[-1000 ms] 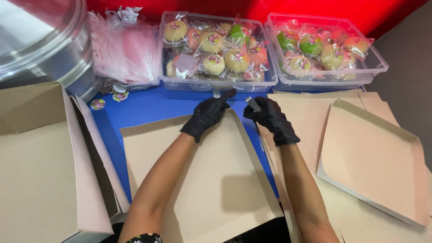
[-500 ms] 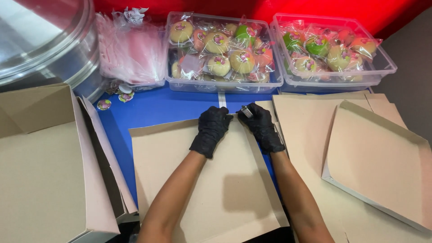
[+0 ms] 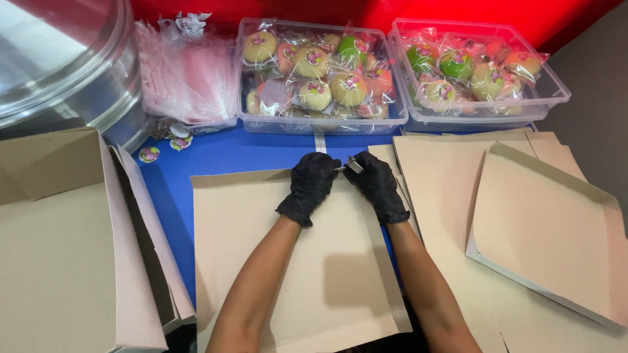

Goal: Assembling cardboard pastry boxes by folding and stapling, then packing wrapped pastries into them.

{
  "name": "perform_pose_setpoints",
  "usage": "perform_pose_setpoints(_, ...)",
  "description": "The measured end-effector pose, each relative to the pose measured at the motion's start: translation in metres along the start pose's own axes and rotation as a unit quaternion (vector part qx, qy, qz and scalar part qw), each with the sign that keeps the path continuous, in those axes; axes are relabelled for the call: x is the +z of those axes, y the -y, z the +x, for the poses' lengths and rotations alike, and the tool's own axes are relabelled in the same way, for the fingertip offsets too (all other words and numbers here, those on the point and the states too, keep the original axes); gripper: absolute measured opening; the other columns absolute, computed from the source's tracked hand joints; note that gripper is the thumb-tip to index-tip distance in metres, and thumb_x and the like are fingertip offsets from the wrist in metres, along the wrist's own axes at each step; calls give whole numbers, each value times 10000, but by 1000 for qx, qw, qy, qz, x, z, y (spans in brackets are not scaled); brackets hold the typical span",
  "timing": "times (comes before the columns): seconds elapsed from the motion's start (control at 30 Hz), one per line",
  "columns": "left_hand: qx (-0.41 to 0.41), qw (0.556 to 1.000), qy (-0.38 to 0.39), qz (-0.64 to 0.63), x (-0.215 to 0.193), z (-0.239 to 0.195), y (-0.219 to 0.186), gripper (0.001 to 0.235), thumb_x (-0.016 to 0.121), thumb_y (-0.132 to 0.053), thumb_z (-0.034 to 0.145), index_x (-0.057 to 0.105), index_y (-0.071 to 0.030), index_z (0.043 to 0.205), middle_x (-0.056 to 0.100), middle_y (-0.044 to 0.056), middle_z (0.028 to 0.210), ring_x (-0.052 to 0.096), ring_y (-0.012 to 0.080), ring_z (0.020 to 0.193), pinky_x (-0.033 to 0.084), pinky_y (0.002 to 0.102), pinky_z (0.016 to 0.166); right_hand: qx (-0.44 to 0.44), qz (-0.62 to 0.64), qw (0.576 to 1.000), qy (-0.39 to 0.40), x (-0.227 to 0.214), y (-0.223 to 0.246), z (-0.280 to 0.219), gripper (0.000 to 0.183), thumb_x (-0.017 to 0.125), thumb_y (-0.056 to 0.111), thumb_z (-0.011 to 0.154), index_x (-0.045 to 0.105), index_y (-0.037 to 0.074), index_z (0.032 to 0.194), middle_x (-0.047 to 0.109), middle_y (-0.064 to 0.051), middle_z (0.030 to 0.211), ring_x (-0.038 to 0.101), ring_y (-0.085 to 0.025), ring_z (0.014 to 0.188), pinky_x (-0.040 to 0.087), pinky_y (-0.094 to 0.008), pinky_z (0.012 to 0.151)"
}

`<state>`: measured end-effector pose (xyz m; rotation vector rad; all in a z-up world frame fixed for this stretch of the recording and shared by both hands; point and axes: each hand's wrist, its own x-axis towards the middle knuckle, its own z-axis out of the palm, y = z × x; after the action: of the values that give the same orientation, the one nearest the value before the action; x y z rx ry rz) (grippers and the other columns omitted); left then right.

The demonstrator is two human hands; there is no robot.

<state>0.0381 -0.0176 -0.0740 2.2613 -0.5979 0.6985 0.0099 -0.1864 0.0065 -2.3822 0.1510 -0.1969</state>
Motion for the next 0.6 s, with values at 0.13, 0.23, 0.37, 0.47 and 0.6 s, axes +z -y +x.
perform_pose_setpoints(0.13,-61,991,49,-109,-23,4,-18,200,682,-205,988,691,-125,1171,652,103,1037,604,274,1188,311,476,1207,-22,-61,997,37,-4,14,-4,341,859,348,777,707,200,1044,770,-57,976,710,-297,1054,581,-455,905)
perform_pose_setpoints(0.23,-45,997,41,-39,11,-4,10,212,718,-261,944,708,-208,1150,672,33,1038,615,226,1166,335,438,1172,2,-5,1000,25,5,5,5,346,881,322,740,717,224,1029,765,-6,979,719,-218,1030,583,-381,875)
perform_pose_setpoints(0.37,-11,997,24,71,17,-5,19,226,761,-355,864,734,-394,1085,692,-130,975,635,85,1115,388,347,1134,-4,118,991,-71,2,-8,13,292,843,275,804,764,224,1081,773,-58,1001,726,-262,963,577,-374,794)
perform_pose_setpoints(0.47,-8,996,37,76,27,-9,27,233,718,-373,895,708,-414,1124,680,-150,1027,610,69,1162,383,333,1145,137,498,852,-87,-34,31,3,300,672,257,849,768,60,1055,670,-60,762,539,-61,534,391,-163,463)
perform_pose_setpoints(0.6,2,995,50,81,26,-8,30,230,695,-381,914,693,-433,1139,667,-159,1040,585,55,1193,350,332,1166,140,601,784,-67,-39,20,-4,412,597,322,906,768,-35,1024,746,-249,948,700,-214,613,463,-222,387)
